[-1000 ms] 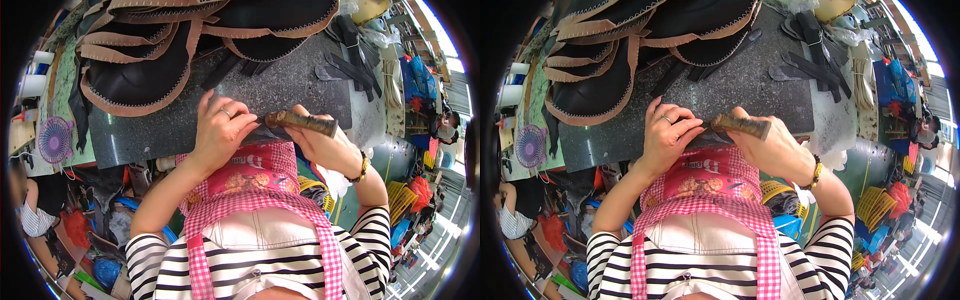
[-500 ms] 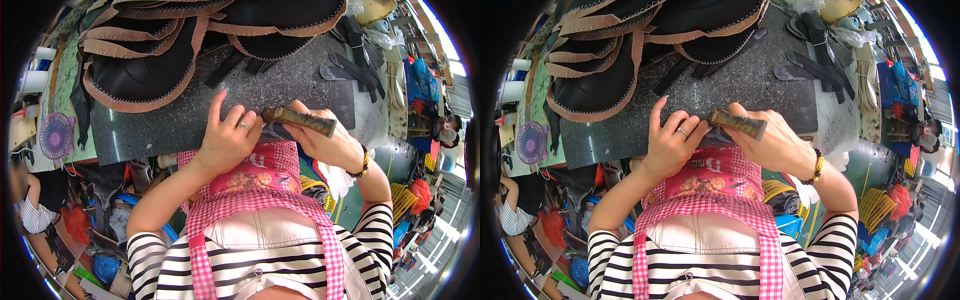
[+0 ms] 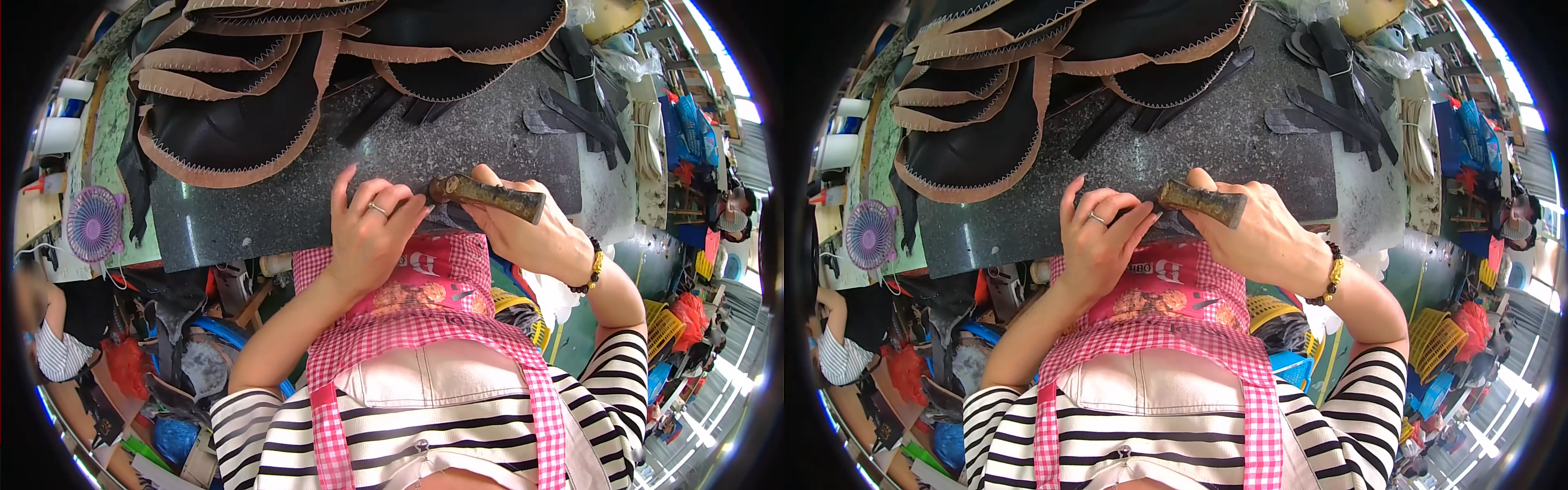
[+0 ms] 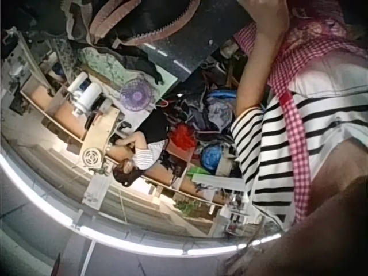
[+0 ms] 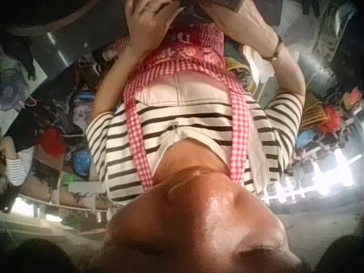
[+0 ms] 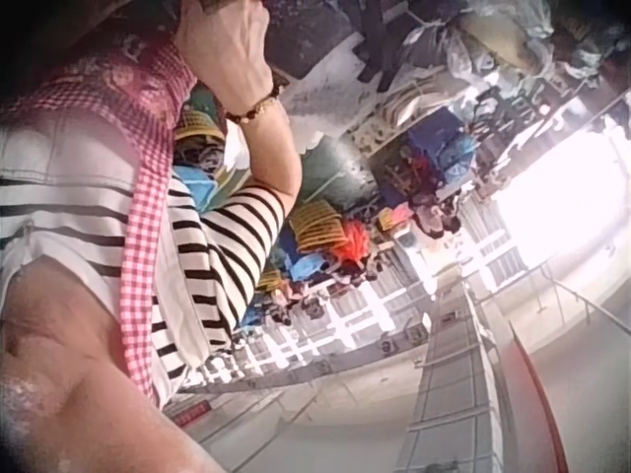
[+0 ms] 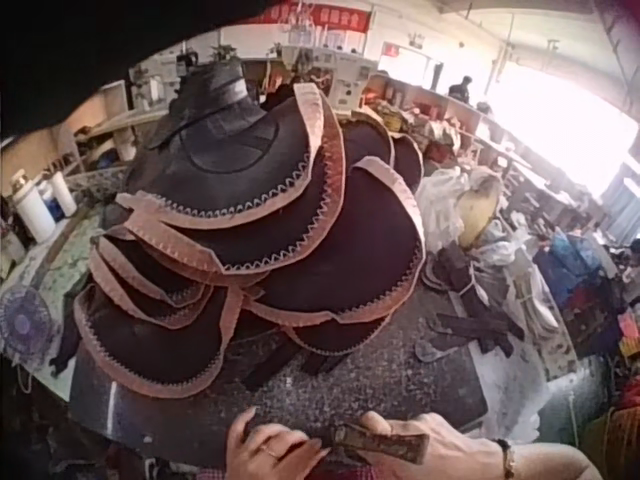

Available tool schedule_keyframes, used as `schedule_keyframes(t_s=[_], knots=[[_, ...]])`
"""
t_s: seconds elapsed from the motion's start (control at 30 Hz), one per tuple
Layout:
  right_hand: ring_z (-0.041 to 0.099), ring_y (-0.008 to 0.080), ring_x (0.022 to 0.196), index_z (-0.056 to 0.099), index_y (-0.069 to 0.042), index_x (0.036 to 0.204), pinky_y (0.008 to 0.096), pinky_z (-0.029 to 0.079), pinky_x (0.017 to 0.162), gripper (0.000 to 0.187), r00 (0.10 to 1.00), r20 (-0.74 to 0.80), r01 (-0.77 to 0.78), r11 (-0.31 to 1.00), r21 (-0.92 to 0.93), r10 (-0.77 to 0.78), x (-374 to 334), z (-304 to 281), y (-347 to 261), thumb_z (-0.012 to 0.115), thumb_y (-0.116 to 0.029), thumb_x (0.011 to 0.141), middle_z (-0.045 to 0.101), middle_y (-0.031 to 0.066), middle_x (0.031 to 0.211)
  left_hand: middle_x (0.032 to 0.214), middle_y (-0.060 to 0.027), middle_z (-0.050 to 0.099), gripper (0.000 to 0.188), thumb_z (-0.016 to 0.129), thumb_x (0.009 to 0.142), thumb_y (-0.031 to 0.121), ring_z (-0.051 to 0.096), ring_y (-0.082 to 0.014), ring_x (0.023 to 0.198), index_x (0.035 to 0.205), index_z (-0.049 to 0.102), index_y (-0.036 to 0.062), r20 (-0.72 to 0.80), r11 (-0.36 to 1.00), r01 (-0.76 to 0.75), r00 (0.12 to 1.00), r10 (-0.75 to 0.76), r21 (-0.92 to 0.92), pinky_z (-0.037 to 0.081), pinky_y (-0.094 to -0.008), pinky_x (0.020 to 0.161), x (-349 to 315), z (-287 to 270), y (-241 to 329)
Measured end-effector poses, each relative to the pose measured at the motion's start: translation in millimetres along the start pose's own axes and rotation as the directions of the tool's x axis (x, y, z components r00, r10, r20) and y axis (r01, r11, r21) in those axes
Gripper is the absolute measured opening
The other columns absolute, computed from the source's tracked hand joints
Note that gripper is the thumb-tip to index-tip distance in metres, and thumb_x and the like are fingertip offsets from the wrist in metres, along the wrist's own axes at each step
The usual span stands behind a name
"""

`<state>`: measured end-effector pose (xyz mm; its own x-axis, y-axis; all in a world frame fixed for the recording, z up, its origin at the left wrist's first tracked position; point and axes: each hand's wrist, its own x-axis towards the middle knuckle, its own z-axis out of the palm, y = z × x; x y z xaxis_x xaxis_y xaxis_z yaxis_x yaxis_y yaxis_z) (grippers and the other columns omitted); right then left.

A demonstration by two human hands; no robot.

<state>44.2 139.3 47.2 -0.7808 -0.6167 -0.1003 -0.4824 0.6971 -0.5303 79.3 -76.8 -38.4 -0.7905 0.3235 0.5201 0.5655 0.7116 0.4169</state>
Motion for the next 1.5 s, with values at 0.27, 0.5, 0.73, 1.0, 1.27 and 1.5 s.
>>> schedule_keyframes(t_s=[0.27, 0.5, 0.73, 1.0, 1.27, 1.5], knots=[[0.062, 0.0404, 0.06, 0.056, -0.003, 0.105, 0.0451, 0.048, 0.051, 0.014, 0.993, -0.115, 0.041, 0.997, 0.069, -0.033, 2.7, -5.8, 4.2, 0.06, -0.009, 0.092, 0.06, 0.0171, 0.066, 0.096, 0.0028, 0.063, 0.017, 0.074, 0.08, 0.016, 0.061, -0.0169, 0.095, 0.097, 0.072, 0.0131, 0.014, 0.993, -0.096, 0.995, 0.095, 0.069, 0.037, -0.0557, 0.105, -0.4, -0.6, 0.9], [0.064, 0.0382, 0.061, 0.056, -0.004, 0.106, 0.0439, 0.05, 0.052, 0.015, 0.996, -0.054, 0.071, 0.997, 0.005, -0.07, 6.0, -7.7, 5.2, 0.059, -0.008, 0.091, 0.06, 0.0154, 0.069, 0.095, 0.0019, 0.064, 0.017, 0.074, 0.08, 0.015, 0.061, -0.0184, 0.096, 0.097, 0.072, 0.0121, 0.187, 0.931, -0.332, 0.915, 0.357, -0.151, 0.039, -0.055, 0.105, 28.9, -11.1, -36.2], [0.064, 0.0376, 0.064, 0.061, -0.002, 0.103, 0.0444, 0.051, 0.054, 0.014, 0.999, -0.009, 0.044, 0.996, -0.08, -0.045, -1.1, 0.2, -1.4, 0.059, -0.009, 0.091, 0.062, 0.0166, 0.078, 0.094, 0.0031, 0.066, 0.017, 0.08, 0.076, 0.014, 0.062, -0.0177, 0.095, 0.092, 0.075, 0.0126, 0.039, 0.996, -0.002, 0.999, 0.005, -0.087, 0.04, -0.0489, 0.102, 6.3, -3.6, -6.6], [0.065, 0.037, 0.07, 0.065, -0.001, 0.108, 0.0418, 0.051, 0.058, 0.019, 0.995, -0.045, 0.093, 0.996, 0.014, -0.092, 1.0, -7.1, 3.4, 0.064, -0.009, 0.091, 0.062, 0.0174, 0.09, 0.095, 0.0035, 0.065, 0.017, 0.075, 0.075, 0.011, 0.061, -0.0169, 0.096, 0.092, 0.074, 0.0133, 0.059, 0.997, -0.082, 0.995, 0.082, 0.001, 0.039, -0.0506, 0.105, 6.2, -5.0, -3.5], [0.062, 0.0385, 0.057, 0.054, -0.003, 0.106, 0.0455, 0.049, 0.049, 0.021, 0.994, 0.105, 0.042, 0.998, -0.055, -0.036, 8.6, -11.7, -1.8, 0.062, -0.008, 0.087, 0.058, 0.0168, 0.062, 0.094, 0.003, 0.065, 0.019, 0.079, 0.073, 0.018, 0.061, -0.019, 0.097, 0.091, 0.074, 0.0137, 0.181, 0.946, -0.299, 0.931, 0.318, -0.128, 0.04, -0.0517, 0.104, 36.0, -16.8, -38.2], [0.064, 0.0375, 0.062, 0.059, -0.003, 0.102, 0.0443, 0.05, 0.052, 0.014, 0.997, 0.015, 0.08, 0.996, -0.027, -0.08, 5.5, -5.0, 5.4, 0.06, -0.007, 0.089, 0.061, 0.0173, 0.069, 0.095, 0.0042, 0.066, 0.015, 0.08, 0.075, 0.015, 0.062, -0.0173, 0.096, 0.09, 0.076, 0.0135, 0.014, 0.997, 0.062, 0.998, -0.062, -0.049, 0.039, -0.0485, 0.103, -1.2, -3.3, 1.2]])
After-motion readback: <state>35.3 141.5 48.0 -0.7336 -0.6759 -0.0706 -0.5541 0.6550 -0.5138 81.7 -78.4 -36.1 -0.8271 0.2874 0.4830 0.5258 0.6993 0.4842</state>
